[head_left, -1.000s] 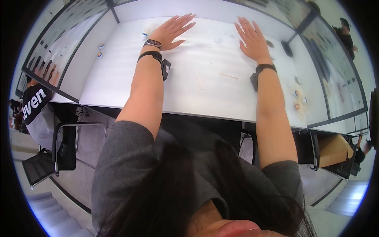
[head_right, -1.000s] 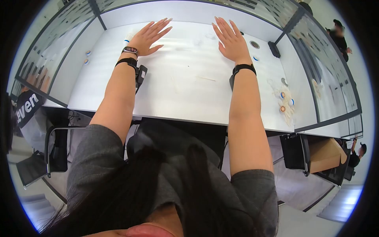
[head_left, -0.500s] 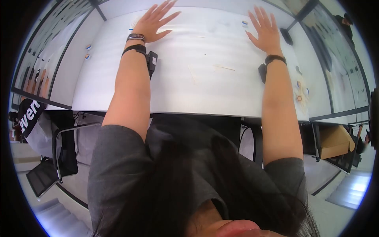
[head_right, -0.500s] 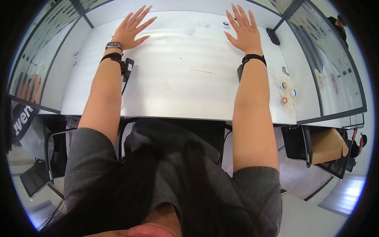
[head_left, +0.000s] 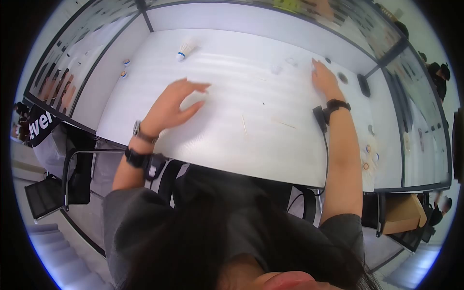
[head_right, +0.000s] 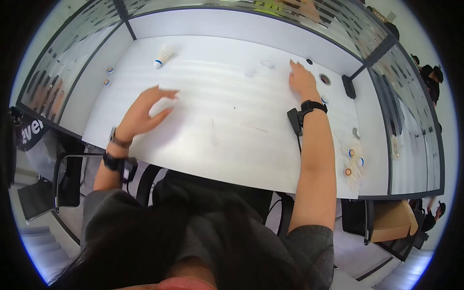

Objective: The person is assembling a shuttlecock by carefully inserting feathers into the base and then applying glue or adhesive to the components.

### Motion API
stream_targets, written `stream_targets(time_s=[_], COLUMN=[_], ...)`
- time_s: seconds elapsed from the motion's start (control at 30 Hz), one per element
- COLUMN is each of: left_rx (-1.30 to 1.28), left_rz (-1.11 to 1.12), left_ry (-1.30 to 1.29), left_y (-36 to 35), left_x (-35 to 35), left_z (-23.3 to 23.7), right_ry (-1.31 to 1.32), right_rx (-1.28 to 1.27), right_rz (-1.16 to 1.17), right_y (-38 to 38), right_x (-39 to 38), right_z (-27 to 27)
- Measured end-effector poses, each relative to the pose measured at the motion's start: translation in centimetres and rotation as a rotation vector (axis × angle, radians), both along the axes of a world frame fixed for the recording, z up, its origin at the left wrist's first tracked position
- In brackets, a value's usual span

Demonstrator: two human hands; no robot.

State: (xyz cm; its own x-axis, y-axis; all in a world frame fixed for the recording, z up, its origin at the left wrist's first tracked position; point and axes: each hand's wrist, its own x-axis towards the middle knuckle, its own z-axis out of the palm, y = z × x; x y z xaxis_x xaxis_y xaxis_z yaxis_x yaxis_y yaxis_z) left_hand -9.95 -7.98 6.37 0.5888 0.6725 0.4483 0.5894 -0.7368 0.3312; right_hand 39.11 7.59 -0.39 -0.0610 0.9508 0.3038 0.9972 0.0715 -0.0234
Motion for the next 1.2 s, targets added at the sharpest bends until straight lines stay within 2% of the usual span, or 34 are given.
stream_targets(time_s=[0.13,0.23,0.33,0.4,0.43,0.47,0.5,0.53,0.63,0.77,0.83,1.03,1.17,1.2], left_rx=[-0.084,-0.074,-0.009,-0.026,-0.038,-0.066,-0.095,-0.121,-0.139,-0.097,-0.138,-0.237,-0.312,-0.347], left_rz=[0.151,0.249,0.246,0.173,0.137,0.087,0.035,-0.016,-0.115,-0.165,-0.146,-0.113,-0.034,-0.043], left_ry=[-0.033,-0.065,-0.126,-0.168,-0.190,-0.202,-0.213,-0.224,-0.162,-0.209,-0.135,-0.295,-0.374,-0.366], left_y=[-3.6,-4.9,-5.7,-6.0,-6.0,-6.2,-6.3,-6.5,-7.1,-7.1,-7.2,-7.8,-7.7,-7.6], left_x=[-1.0,-1.3,-0.1,1.4,2.2,3.2,4.2,5.2,7.8,8.0,7.8,7.0,6.9,6.7], left_z=[0.3,0.1,-0.2,-0.2,-0.2,-0.4,-0.5,-0.6,-0.6,-2.0,-3.3,-5.1,-3.8,-3.7], right_ry=[-0.019,0.170,0.840,1.123,1.185,1.177,0.980,0.862,0.782,0.666,0.642,0.737,0.624,0.593], right_rx=[-0.021,0.052,0.032,-0.179,-0.279,-0.368,-0.411,-0.392,-0.349,-0.377,-0.397,-0.478,-0.326,-0.141], right_rz=[-0.025,0.016,0.147,0.356,0.484,0.495,0.462,0.564,0.673,0.636,0.622,0.638,0.459,0.460], right_y=[-0.7,-2.4,-6.8,-11.0,-13.7,-16.5,-19.5,-21.5,-24.9,-24.7,-24.1,-23.5,-21.4,-20.1], right_x=[-0.5,-1.7,-5.1,-7.9,-9.8,-11.9,-13.8,-15.4,-18.3,-20.3,-20.7,-21.4,-20.2,-19.8], right_z=[1.4,3.7,7.0,9.1,9.9,10.7,11.8,12.6,10.5,8.2,7.2,7.7,9.0,8.7])
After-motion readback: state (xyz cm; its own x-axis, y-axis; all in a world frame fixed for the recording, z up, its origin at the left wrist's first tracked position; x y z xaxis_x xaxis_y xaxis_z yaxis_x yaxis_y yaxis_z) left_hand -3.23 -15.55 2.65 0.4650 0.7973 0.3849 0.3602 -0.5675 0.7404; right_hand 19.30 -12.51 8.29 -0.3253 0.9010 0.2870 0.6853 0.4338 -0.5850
